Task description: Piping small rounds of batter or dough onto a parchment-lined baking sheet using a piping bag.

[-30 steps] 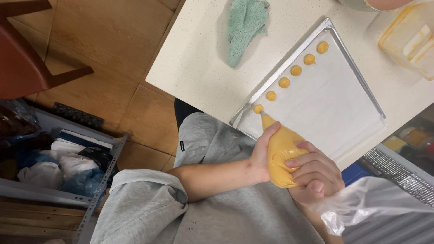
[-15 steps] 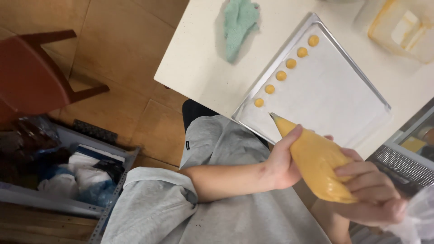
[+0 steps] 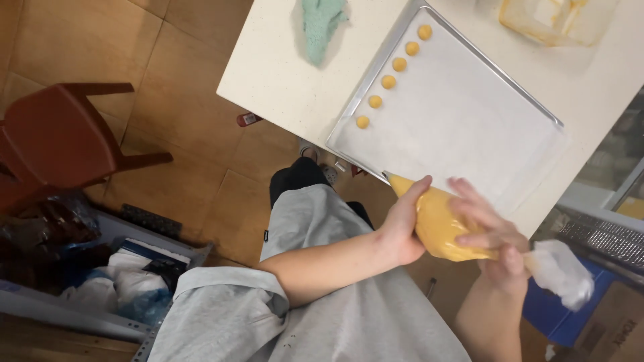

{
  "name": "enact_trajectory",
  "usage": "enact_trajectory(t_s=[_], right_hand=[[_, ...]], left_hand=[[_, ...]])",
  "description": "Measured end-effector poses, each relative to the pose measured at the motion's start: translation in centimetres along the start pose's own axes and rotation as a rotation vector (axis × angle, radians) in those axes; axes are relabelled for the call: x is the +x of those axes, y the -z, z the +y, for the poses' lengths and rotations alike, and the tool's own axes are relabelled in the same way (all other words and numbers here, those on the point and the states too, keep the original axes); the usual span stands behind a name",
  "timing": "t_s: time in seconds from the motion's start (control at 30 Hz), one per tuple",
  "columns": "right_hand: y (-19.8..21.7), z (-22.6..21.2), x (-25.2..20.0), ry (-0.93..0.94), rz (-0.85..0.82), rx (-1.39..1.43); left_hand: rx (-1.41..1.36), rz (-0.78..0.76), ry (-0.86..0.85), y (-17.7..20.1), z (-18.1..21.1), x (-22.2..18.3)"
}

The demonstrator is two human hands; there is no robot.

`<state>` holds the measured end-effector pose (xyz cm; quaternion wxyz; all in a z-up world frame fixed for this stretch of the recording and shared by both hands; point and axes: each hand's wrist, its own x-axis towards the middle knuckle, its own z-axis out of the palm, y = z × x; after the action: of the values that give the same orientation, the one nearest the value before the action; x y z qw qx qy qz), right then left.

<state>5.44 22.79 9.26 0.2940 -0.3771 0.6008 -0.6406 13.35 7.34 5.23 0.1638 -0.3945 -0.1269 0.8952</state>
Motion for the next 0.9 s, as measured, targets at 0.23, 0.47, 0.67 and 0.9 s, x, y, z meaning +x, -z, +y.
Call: enact_trajectory(t_s=[0.23, 0.47, 0.67, 0.9], right_hand=[[-5.4, 1.8, -3.2, -0.033, 0.59, 0.844], [-5.1, -2.3, 6.1, -0.002, 0.07, -0.449], [-2.3, 3.4, 1.5, -0.076, 0.317, 0.312], [1.7, 2.2, 0.4, -0.03, 0.437, 0.439]], left_hand=[[-0.025, -0.159, -0.123, 2.7, 0.5, -0.8], [-0.058, -0.013, -0.026, 2.3, 2.5, -1.8], [0.494, -0.038, -0.108, 5.1, 7.0, -2.0], [2.486, 0.377, -1.303, 8.3, 15.7, -3.1]])
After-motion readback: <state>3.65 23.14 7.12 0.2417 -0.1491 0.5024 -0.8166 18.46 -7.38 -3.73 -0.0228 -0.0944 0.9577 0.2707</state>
